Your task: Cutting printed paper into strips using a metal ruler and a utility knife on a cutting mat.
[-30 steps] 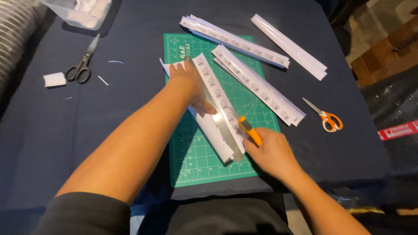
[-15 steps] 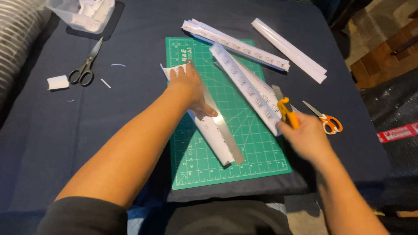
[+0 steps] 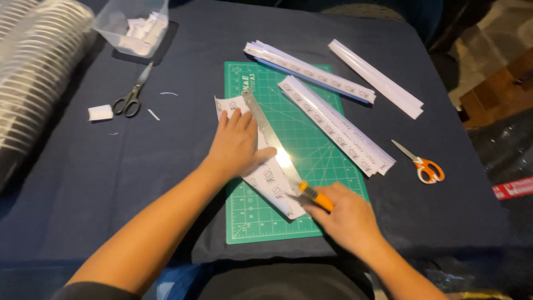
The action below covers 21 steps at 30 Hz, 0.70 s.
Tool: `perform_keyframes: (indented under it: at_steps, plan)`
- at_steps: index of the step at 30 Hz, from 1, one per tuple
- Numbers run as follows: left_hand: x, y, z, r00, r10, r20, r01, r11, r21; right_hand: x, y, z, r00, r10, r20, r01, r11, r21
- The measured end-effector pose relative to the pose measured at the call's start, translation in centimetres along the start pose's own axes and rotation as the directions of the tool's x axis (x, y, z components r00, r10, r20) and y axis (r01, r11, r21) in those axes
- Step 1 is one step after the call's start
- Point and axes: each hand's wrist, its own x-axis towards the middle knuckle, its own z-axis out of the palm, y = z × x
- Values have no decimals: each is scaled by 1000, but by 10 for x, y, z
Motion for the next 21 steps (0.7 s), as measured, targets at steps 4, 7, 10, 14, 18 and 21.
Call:
perform_keyframes:
  at_steps: [4,7,10,14,18,21]
  plan:
    - [-27,7,-24,999,-23,45,29,988,-149,-5,-25,-9,978,93,189,-82,994,-66]
    - [-35,9,-26,985,-39,169,57,993,-103,-3,-26,-10,976,91,199,-75,994,-84]
    - [-29,11,-16,967,-37,250,46,999,-29,1,-24,-11,987,52,155,-38,995,-92]
    - [-3,23,-54,910,-31,414,55,997,-46,10,-20,-22,996,33,84,-25,995,-96]
    - [17,25,-42,925,-2,380,21,999,-45,23,-16,-27,992,43,117,-29,993,-117]
    - [22,25,-43,931,4,364,13,999,-43,24,-15,-26,989,52,140,-37,994,-105]
